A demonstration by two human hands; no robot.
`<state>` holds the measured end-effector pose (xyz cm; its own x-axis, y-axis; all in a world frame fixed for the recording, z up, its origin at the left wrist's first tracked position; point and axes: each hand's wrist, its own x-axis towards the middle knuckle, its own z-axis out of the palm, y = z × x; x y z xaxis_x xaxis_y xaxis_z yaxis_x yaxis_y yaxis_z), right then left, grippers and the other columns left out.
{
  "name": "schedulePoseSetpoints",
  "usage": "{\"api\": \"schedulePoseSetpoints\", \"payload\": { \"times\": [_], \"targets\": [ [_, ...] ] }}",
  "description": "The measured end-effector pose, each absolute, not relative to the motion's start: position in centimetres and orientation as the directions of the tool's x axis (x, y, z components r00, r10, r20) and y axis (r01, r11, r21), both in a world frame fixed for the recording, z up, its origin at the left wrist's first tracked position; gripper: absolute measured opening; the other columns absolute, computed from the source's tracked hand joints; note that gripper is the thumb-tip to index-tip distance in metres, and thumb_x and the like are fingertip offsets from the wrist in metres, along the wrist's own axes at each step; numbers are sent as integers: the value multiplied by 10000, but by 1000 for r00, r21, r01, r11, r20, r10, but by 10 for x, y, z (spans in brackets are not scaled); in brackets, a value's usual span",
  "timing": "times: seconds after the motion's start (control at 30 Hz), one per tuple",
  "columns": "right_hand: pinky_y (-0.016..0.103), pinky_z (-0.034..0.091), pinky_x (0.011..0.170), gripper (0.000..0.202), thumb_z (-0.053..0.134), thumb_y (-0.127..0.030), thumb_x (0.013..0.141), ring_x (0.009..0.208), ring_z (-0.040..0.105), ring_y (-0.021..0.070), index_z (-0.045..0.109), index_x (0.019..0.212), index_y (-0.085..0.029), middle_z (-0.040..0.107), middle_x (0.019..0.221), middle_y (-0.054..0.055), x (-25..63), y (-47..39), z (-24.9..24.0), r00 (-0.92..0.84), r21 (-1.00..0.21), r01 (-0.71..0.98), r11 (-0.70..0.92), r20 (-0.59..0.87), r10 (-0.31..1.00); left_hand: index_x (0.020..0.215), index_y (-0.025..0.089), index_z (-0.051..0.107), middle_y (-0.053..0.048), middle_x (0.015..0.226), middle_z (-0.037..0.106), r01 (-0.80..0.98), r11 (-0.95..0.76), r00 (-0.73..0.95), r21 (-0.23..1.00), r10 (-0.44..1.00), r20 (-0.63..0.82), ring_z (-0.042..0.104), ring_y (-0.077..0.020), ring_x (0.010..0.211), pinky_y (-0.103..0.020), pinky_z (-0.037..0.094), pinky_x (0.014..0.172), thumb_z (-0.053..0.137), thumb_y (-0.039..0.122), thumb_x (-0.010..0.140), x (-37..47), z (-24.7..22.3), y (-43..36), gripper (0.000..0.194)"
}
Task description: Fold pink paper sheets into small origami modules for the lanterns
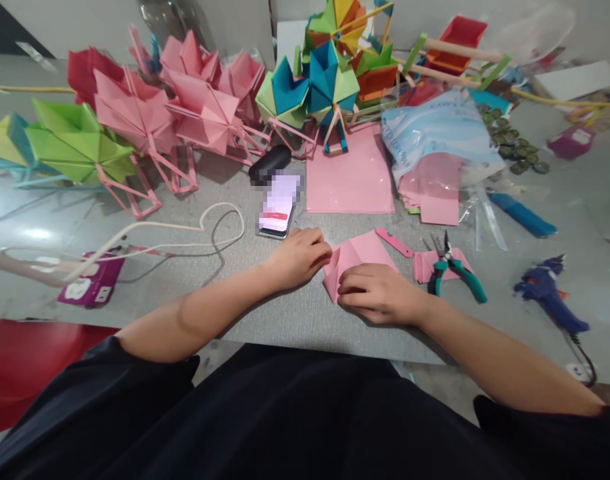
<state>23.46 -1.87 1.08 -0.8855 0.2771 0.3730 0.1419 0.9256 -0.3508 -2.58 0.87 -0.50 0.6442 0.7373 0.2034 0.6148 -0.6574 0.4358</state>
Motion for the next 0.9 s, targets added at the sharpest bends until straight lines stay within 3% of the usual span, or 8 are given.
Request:
{"api": "schedulePoseSetpoints", "payload": {
  "times": [0.17,0.27,0.57,0.73,0.9],
  "targets": [
    [355,573,822,229,583,-121,1045,942,719,200,770,961,-224,796,985,62,235,-18,12,-895,-372,140,917,348,278,958,197,716,-26,858,725,573,-665,690,479,706,156,656,-221,857,-398,433,873,722,315,992,-28,-2,9,124],
    [361,580,821,216,597,-113,1029,952,725,211,771,953,-215,795,975,66,236,-18,12,-893,-384,128,914,357,275,931,201,704,-6,805,722,600,-651,681,465,720,130,649,-224,820,-410,422,865,811,321,866,-25,0,11,173],
    [353,578,806,240,583,-95,1010,962,731,213,779,958,-225,796,972,56,235,-18,17,-912,-418,117,901,313,264,809,218,642,9,739,707,614,-640,683,461,724,95,631,-223,759,-409,388,797,816,304,706,-18,3,17,219],
    [358,580,807,233,585,-91,1011,968,730,219,770,935,-211,797,961,57,234,-18,18,-912,-428,115,896,312,266,812,211,655,19,740,700,611,-638,702,468,710,52,627,-208,750,-412,390,833,851,330,714,-20,6,21,249],
    [348,572,796,235,598,-96,1012,957,725,213,779,927,-221,792,949,54,234,-17,18,-918,-439,114,891,298,264,838,209,687,16,788,716,563,-632,727,532,685,44,650,-185,781,-387,423,887,801,352,871,-29,9,30,185]
  ]
}}
